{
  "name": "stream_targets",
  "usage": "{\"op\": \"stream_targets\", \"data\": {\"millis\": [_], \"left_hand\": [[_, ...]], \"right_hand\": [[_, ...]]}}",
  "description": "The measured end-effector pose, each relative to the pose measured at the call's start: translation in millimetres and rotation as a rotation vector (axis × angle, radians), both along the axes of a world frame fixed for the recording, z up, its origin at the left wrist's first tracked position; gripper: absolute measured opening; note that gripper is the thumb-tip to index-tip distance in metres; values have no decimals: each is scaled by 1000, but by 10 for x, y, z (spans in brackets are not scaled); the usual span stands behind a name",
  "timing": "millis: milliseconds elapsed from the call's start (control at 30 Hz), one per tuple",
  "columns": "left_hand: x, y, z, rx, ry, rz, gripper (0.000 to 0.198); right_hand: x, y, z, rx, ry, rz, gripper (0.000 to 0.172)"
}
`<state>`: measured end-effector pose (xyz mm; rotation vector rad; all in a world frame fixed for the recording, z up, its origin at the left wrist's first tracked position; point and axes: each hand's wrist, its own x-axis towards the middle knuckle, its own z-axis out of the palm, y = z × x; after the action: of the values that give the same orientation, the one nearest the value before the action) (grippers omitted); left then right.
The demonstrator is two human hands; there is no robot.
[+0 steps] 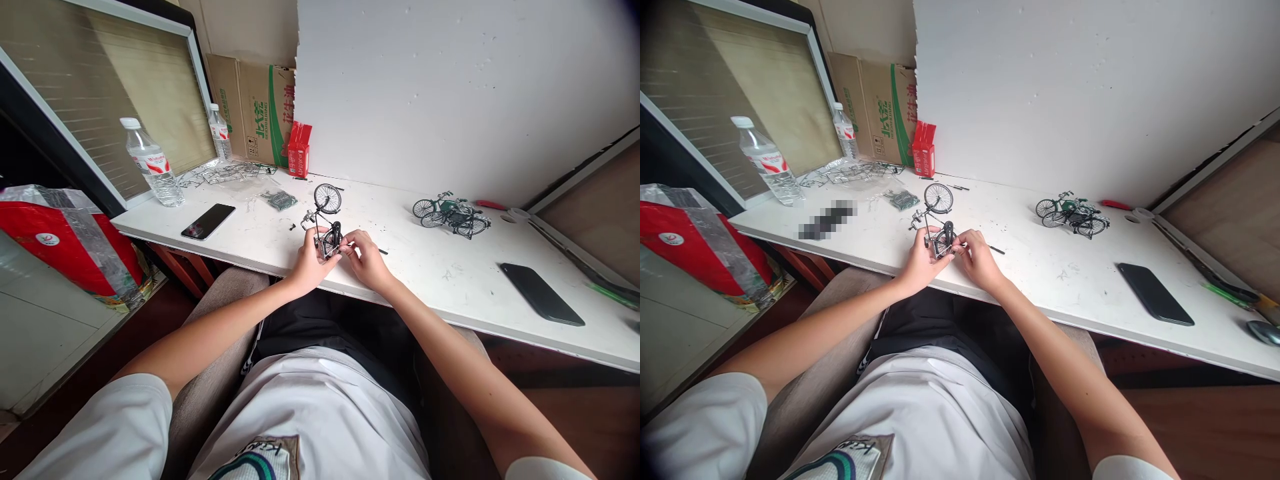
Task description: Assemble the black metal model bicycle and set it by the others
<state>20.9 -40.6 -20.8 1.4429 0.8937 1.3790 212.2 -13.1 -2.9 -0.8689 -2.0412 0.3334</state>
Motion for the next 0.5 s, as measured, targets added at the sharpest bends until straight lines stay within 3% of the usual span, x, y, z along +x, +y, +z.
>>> {"op": "stream_targets", "data": {"millis": [500], "left_hand": [[19,110,-89,24,-121,-38,69]], "right_hand": [[-5,25,-38,49,-24,24,18]]}}
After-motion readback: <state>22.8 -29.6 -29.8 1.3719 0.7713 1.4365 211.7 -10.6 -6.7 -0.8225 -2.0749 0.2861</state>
